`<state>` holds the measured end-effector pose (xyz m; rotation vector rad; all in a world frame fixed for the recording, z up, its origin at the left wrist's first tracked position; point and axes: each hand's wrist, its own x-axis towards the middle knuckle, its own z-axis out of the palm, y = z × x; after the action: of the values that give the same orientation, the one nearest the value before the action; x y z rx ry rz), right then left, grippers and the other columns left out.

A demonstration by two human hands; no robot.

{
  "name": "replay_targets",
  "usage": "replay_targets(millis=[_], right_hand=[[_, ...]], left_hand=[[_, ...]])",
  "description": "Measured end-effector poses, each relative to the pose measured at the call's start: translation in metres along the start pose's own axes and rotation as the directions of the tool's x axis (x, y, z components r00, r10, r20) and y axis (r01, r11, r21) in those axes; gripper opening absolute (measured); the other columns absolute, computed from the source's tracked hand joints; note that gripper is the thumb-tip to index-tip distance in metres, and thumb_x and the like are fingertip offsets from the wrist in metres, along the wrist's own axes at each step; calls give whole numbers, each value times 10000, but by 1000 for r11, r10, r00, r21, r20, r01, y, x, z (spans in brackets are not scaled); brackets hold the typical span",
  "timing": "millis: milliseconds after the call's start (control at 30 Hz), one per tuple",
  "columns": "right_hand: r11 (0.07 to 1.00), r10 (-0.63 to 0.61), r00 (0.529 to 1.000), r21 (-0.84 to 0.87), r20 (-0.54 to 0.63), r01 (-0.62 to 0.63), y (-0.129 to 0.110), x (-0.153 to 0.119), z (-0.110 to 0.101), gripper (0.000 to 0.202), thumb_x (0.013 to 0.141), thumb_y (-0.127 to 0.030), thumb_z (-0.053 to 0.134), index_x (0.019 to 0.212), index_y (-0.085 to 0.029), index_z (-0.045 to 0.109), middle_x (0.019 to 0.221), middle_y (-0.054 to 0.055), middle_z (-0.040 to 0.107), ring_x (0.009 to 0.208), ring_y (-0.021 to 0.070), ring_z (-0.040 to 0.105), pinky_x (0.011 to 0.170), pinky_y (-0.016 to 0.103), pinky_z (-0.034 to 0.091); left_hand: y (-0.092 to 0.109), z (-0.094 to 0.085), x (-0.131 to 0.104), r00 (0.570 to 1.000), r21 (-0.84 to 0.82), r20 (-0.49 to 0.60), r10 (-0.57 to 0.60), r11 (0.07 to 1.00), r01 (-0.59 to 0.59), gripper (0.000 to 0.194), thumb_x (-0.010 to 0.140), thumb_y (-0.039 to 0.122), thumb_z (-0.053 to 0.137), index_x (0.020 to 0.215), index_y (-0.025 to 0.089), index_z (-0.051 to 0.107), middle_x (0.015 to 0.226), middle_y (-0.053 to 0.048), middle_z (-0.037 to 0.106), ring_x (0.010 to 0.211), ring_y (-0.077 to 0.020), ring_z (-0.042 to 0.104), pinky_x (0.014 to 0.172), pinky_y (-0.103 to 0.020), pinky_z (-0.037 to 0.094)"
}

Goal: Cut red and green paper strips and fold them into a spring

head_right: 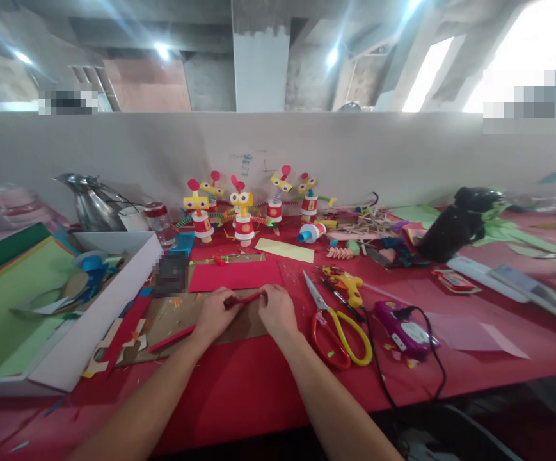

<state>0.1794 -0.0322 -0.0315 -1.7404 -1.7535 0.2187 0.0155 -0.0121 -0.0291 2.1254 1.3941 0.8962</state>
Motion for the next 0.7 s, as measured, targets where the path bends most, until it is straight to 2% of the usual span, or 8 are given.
replay_targets(millis=[167, 333, 433, 567, 633, 700], right_hand=[[996, -71, 997, -49, 14, 72, 0, -3, -2, 245, 769, -65, 476, 876, -165, 672, 882, 84, 654, 877, 194, 578, 817, 267, 409], [990, -78, 994, -109, 72, 86, -6, -5, -3, 323, 796, -66, 454, 1000, -178, 677, 941, 90, 644, 939, 195, 556, 883, 278, 389], [971, -59, 987, -221, 147, 91, -11, -7, -8, 299, 811, -97, 459, 988, -195, 680, 1004, 94, 618, 965, 204, 535, 842, 276, 414], [908, -49, 971, -395, 234, 141, -23, -12, -18, 280, 862, -144, 408, 978, -192, 658, 1079, 120, 582, 1020, 238, 505, 720, 280, 455], [884, -53, 963, -436, 263, 167, -29, -16, -21, 300, 876, -137, 378, 1013, -186, 640, 1099, 134, 572, 1033, 248, 499, 704, 290, 466], [875, -60, 959, -447, 276, 183, -32, -20, -23, 313, 878, -129, 370, 1061, -185, 618, 1128, 139, 562, 1042, 250, 493, 707, 301, 475]], left_hand=[[-1, -1, 1, 1000, 9, 6, 13, 1000, -13, 68, 754, 158, 584, 749, 167, 651, 763, -35, 628, 740, -149, 562, 697, -266, 414], [-1, 1, 1, 1000, 65, 15, 22, 998, -23, 103, 801, 167, 540, 775, 168, 640, 783, -34, 625, 735, -141, 561, 698, -258, 412], [2, 0, -2, 998, 196, 34, 60, 979, -66, 140, 843, 188, 495, 816, 173, 632, 835, -43, 624, 783, -154, 571, 713, -265, 408], [5, -1, -5, 985, 404, 100, 141, 899, -169, 186, 889, 232, 432, 888, 196, 615, 913, -53, 614, 873, -182, 570, 721, -280, 401], [5, -2, -6, 980, 436, 118, 158, 879, -194, 183, 891, 230, 427, 889, 195, 607, 919, -56, 609, 885, -188, 568, 729, -285, 402], [4, -3, -5, 983, 393, 114, 146, 902, -179, 167, 886, 230, 443, 898, 191, 605, 922, -52, 607, 879, -180, 571, 745, -280, 407]])
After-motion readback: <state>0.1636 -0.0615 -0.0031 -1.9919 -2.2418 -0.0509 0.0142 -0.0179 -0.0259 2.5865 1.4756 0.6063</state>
